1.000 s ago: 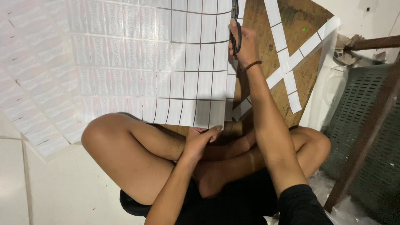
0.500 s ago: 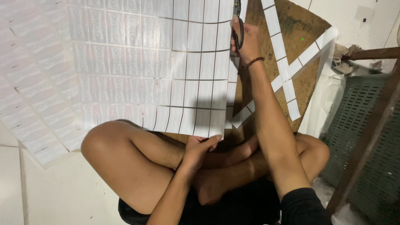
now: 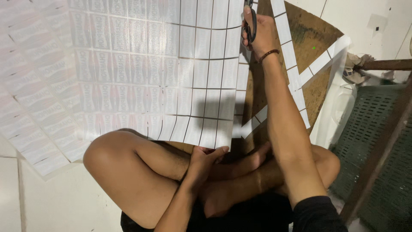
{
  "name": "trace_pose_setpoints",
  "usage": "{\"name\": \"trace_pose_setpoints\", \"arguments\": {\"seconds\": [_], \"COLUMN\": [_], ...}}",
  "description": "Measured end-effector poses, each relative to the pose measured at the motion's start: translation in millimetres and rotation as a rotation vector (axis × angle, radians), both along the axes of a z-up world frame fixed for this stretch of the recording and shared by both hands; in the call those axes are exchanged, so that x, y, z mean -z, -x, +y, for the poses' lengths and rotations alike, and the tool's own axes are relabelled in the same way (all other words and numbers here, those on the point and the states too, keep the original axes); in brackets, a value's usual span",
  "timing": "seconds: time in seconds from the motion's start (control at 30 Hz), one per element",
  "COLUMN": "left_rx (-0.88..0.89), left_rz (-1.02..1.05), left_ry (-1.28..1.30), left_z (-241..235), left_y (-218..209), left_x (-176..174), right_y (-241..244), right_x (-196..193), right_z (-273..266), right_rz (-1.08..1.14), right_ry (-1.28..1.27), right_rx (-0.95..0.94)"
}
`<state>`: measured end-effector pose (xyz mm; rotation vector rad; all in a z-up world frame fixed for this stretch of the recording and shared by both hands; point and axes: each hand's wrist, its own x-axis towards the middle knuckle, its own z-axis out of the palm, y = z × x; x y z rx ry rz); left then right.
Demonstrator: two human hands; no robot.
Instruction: The person sits cross-legged on the floor and uses scissors to cut a large sheet of gridded paper into smaller rectangular strips. They hold the paper with one hand and cut along the grid lines with the other, occasionally adjusting the paper's position.
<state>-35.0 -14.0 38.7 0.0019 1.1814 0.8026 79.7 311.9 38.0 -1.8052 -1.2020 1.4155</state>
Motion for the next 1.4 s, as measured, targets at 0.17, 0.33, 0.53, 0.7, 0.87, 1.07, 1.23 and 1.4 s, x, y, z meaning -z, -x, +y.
{"name": "trace_pose_setpoints", "arguments": {"seconds": [0.17, 0.33, 0.53, 0.7, 0.87, 1.07, 1.23, 1.4], "left_rx": [0.008, -0.011, -0.047, -0.082, -0.086, -0.104, 0.003, 0.017], "left_rz": [0.016, -0.007, -0.026, -0.082, -0.159, -0.131, -0.06, 0.02], "left_ry": [0.057, 0.014, 0.037, 0.015, -0.071, 0.082, -0.053, 0.054], "left_z": [9, 2, 1, -2, -1, 0, 11, 11], "left_y": [6, 4, 7, 8, 13, 12, 18, 18], "left_x": [-10, 2, -2, -2, -9, -17, -27, -28], "right_y": [5, 4, -1, 0, -2, -3, -2, 5], "right_x": [-18, -19, -18, -20, -2, 19, 28, 20], "right_z": [2, -4, -4, 0, 7, 13, 15, 13], "right_rz": [0.025, 0.144, 0.131, 0.008, 0.022, 0.029, 0.026, 0.015], "right_ry": [0.071, 0.139, 0.159, 0.125, 0.031, -0.037, -0.057, -0.064], "right_rx": [-0.008, 0.055, 0.005, -0.063, -0.063, -0.014, 0.018, 0.005]}}
